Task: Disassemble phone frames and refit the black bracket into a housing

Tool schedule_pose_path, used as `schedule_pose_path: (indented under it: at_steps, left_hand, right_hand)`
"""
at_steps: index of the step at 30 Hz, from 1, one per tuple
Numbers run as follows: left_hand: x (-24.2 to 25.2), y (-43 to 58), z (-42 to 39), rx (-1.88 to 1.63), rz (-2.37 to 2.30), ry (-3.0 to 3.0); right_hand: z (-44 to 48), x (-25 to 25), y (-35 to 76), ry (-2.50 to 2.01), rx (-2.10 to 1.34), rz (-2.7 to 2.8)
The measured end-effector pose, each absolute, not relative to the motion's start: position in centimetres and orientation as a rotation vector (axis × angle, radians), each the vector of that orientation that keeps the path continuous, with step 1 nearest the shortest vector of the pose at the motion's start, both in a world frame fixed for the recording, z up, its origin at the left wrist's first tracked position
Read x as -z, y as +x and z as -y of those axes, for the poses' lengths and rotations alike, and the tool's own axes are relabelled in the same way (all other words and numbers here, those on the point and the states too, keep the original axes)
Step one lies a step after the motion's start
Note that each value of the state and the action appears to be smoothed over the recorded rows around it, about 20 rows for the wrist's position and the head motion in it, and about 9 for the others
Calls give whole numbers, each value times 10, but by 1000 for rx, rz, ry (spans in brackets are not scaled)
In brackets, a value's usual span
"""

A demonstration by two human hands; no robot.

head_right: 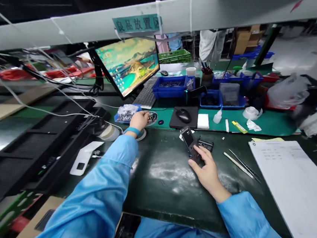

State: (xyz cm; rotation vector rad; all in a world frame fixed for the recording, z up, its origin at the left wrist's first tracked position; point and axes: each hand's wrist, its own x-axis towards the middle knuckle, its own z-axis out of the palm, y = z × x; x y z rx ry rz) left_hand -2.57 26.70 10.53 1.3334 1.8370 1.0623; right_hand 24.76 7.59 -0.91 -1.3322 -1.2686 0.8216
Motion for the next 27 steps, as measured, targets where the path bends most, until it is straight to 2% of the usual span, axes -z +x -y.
schedule_pose_path:
  at_steps: [3, 8, 12, 19, 27]
  left_hand:
    - [-85, -4, -227, -1119, -1737, 1387]
    - [-33, 47, -150, -1143, -1445, 1428]
    - [-19, 59, -132, -1149, -1260, 1419]
    - [-27, 52, -138, -1101, -1076, 1442]
    - [-31, 52, -138, -1034, -1046, 1314]
  right_hand:
    - [-74, 2, 245, -1214, -1043, 1174]
    - [-69, -15, 238, -887, -1618, 752]
    - [-68, -24, 236, -697, -1896, 552]
    - [-69, -24, 236, -692, -2026, 523]
    - [-68, -23, 236, -834, -1995, 654]
